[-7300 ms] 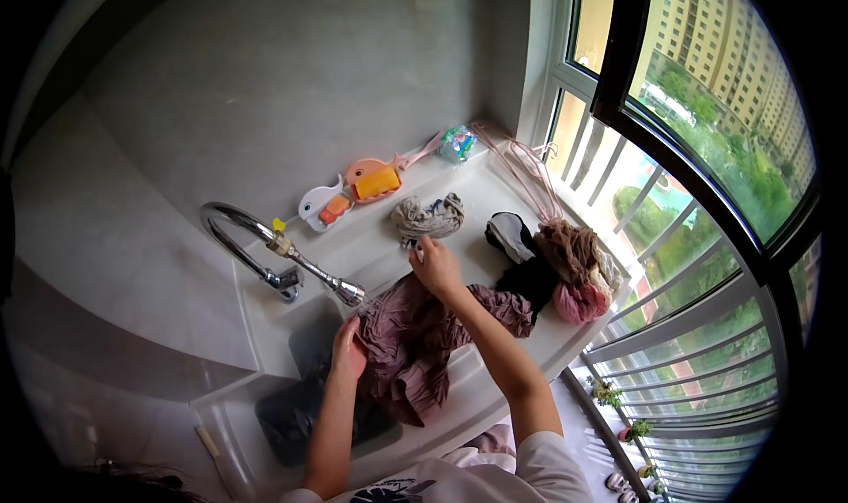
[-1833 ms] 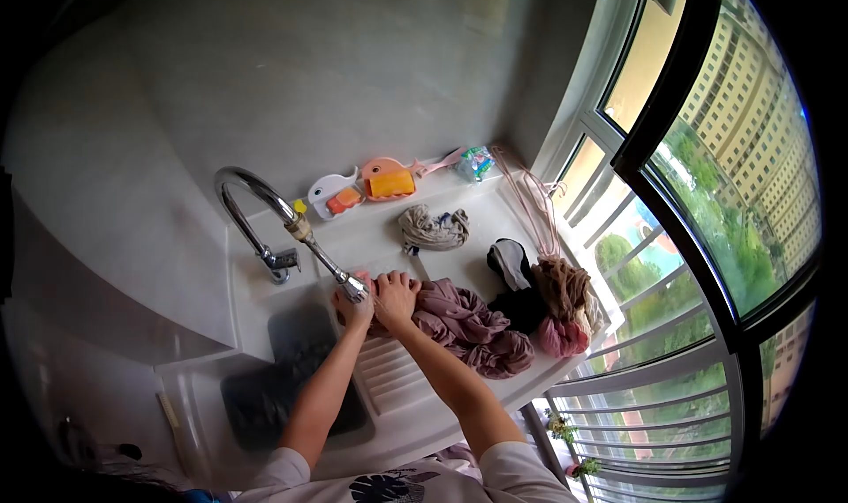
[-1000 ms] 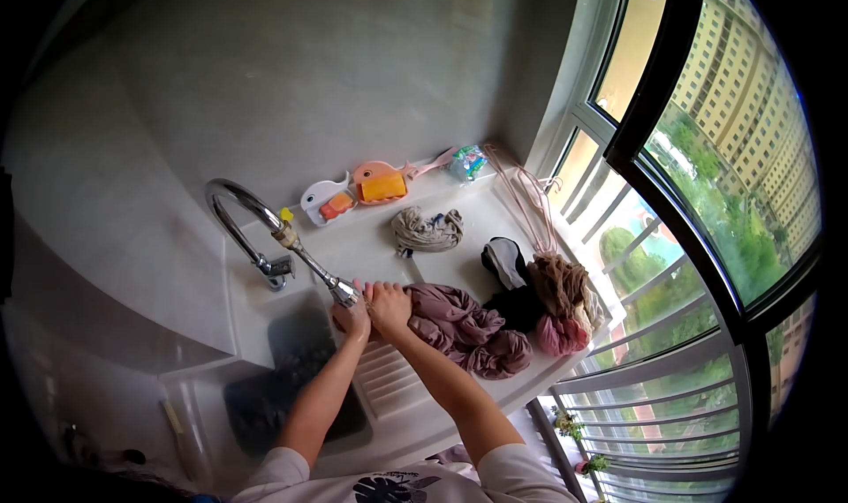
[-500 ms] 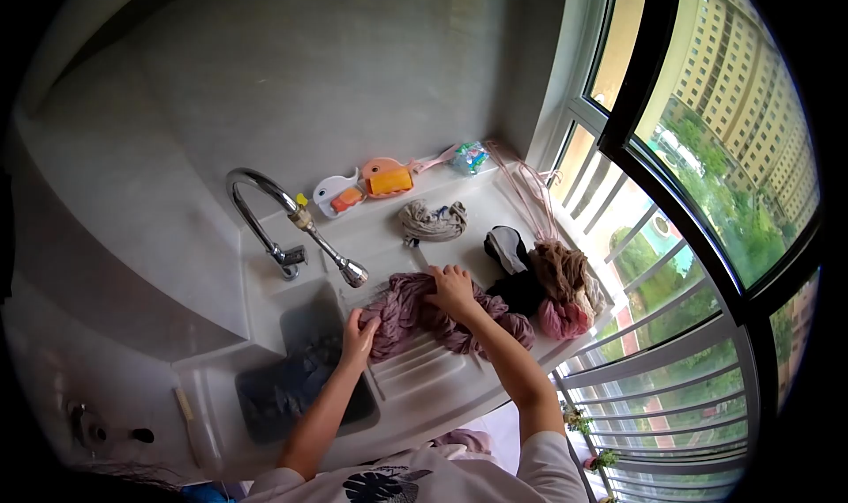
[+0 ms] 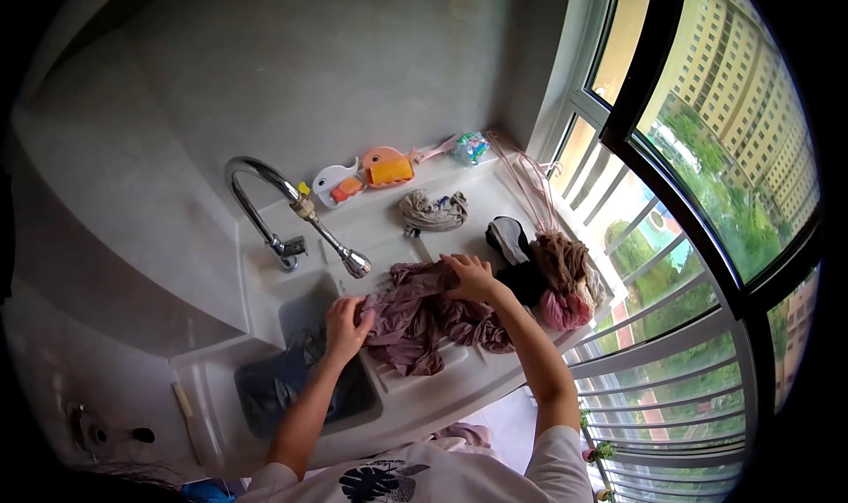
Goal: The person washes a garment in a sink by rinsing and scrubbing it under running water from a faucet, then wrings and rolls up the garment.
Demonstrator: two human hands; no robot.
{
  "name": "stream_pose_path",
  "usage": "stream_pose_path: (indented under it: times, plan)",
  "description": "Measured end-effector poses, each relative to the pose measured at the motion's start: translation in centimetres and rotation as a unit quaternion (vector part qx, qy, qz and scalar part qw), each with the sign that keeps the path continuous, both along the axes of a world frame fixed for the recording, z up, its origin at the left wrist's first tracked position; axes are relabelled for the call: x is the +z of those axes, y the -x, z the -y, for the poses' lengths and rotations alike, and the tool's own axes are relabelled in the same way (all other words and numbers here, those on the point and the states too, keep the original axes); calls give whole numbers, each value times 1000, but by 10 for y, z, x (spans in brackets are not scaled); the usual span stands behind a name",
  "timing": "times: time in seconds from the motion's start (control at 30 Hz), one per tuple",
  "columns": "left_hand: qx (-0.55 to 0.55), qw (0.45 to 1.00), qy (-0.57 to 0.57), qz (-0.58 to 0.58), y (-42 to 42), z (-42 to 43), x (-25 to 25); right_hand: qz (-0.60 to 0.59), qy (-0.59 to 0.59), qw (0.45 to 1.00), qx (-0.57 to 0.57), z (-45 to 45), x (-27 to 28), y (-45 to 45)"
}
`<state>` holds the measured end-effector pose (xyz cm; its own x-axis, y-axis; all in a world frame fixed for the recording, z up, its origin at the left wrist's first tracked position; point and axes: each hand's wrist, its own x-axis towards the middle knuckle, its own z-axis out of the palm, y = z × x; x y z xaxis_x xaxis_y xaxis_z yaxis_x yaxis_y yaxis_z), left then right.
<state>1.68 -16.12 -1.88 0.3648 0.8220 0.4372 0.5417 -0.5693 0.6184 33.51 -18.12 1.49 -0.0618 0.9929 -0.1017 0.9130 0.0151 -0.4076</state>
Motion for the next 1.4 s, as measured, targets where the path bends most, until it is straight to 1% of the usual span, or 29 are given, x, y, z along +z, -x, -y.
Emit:
stream_pose_path:
  times: [0.07,0.13,0.17,0.2,0.23,0.27,0.33,0.37,0.47,0.5,0.53,0.6,0.67,0.7,0.73,0.77,0.8,0.87,0.9,0.93,1.0,1.07,1.13,1.2,1.27,1.3,1.33,1.37,1.4]
  plan:
    - [-20,995,-69,-73,-20,4,-11,17,-4,1000,1,-6,-20,11]
    - [-37,980,-135,-143,-29,-2,-15,91,-115,987,64,-12,-30,22]
    - [-28,990,46,-132,-28,-17,-11,75,-221,968,91,-16,-28,23]
    - [-18,967,226,-118,-23,-32,-6,75,-221,968,90,-20,-14,27]
    - [-42,965,253,59,-11,-47,-4,-51,-121,991,29,-23,5,30]
    - [-96,867,374,315,-6,-70,-31,-175,-17,984,-33,-26,18,30]
    - [-111,765,479,416,8,-93,-21,-252,-38,966,-35,-32,19,33]
    - [-112,766,477,415,8,-96,-23,-301,-49,950,-67,-40,13,43]
    - [-85,868,430,232,-2,-98,-32,-351,-26,925,-140,-77,-29,56]
    - [-100,921,365,93,-5,-84,-20,-394,-25,907,-148,-86,-44,61]
    - [-113,948,293,-49,-9,-72,-15,-436,-23,886,-156,-88,-48,67]
    - [-34,975,5,-220,-19,-55,-34,-483,53,864,-132,-85,-53,72]
    - [-34,963,64,-260,-21,-50,-4,-258,-60,957,120,-74,-55,74]
    - [-54,957,174,-227,-18,-55,2,-116,-9,984,131,-61,-34,76]
    - [-74,938,281,-190,-13,-60,5,-116,-8,984,132,-54,-26,73]
    - [-122,918,376,33,4,-70,-31,-40,5,991,128,-48,-22,67]
    - [-119,879,408,215,14,-62,-18,35,19,992,122,-44,-21,59]
    - [-163,709,435,530,41,-65,-29,-59,42,994,82,-51,-43,33]
    - [-151,646,426,615,43,-59,-24,-45,25,996,73,-55,-46,31]
    - [-147,647,428,614,40,-54,-27,-31,9,997,65,-55,-51,31]
    - [-159,529,529,644,22,-51,-38,-28,-71,992,-99,-51,-68,72]
    - [-169,516,525,655,-9,-47,-28,-76,-219,972,-51,-29,-52,122]
    - [-186,538,535,625,-23,-68,-93,-144,-276,949,44,0,-30,169]
    - [-387,529,440,614,-43,-57,-131,-179,-295,925,159,17,-3,195]
    - [-374,569,394,618,-63,-79,-181,-115,-335,906,232,-8,-19,190]
    - [-370,589,368,617,-70,-93,-198,-135,-315,923,176,-24,-27,179]
    - [-156,641,483,576,-67,-75,-134,-155,-293,936,119,-39,-33,163]
    - [51,613,590,523,-65,-54,-58,-152,-302,938,73,-58,-30,148]
    - [47,597,575,557,-68,-52,-58,-151,-311,938,-6,-70,-27,135]
